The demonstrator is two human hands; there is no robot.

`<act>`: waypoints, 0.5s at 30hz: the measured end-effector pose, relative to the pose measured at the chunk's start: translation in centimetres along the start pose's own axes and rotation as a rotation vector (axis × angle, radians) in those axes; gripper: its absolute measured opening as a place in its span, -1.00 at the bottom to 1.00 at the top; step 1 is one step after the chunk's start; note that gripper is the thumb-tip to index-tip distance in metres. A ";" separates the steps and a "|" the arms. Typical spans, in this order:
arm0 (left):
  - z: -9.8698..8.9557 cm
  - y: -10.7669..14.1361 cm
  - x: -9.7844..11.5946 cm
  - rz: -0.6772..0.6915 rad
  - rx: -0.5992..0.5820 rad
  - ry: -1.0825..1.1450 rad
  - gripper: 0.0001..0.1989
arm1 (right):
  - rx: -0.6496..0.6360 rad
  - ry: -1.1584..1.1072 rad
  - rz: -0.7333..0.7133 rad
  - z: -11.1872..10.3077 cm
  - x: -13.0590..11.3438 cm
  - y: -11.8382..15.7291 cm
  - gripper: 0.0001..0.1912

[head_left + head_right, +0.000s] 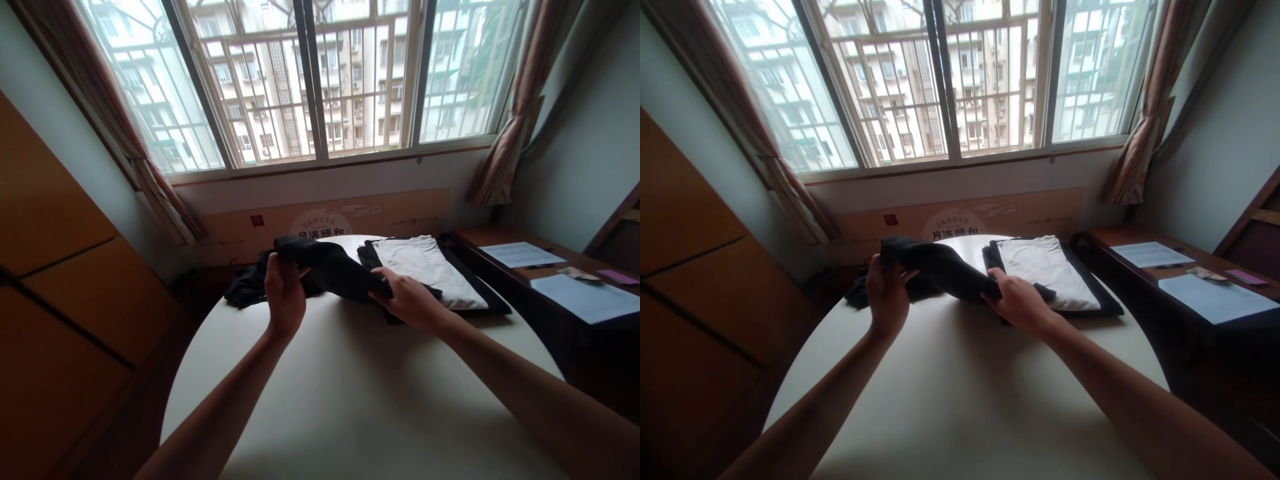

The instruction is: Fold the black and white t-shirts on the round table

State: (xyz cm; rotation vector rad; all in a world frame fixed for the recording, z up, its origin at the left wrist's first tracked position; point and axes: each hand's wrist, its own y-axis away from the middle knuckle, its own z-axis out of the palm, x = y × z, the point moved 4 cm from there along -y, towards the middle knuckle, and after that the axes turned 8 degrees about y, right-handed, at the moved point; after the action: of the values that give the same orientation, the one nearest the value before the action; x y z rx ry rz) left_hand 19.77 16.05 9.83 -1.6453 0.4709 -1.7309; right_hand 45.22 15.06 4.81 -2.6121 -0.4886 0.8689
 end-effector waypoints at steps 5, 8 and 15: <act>-0.6 -1.2 -0.8 -0.128 0.043 0.001 -0.78 | -0.768 -0.749 0.072 3.9 -2.4 2.3 -0.50; -0.2 -1.0 -1.5 -0.194 -0.086 -0.035 -0.78 | -0.714 -0.984 0.194 5.4 -3.1 2.6 -0.42; 0.6 1.6 -2.8 -0.300 -0.847 -0.611 -0.66 | -0.418 -1.088 0.328 7.4 -1.7 2.0 -0.56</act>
State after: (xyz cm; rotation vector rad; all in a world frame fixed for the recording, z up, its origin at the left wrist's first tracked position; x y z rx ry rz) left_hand 20.63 16.99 6.85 -2.8370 0.7331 -1.1412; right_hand 39.76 14.15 -0.79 -2.3428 -0.5243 2.5369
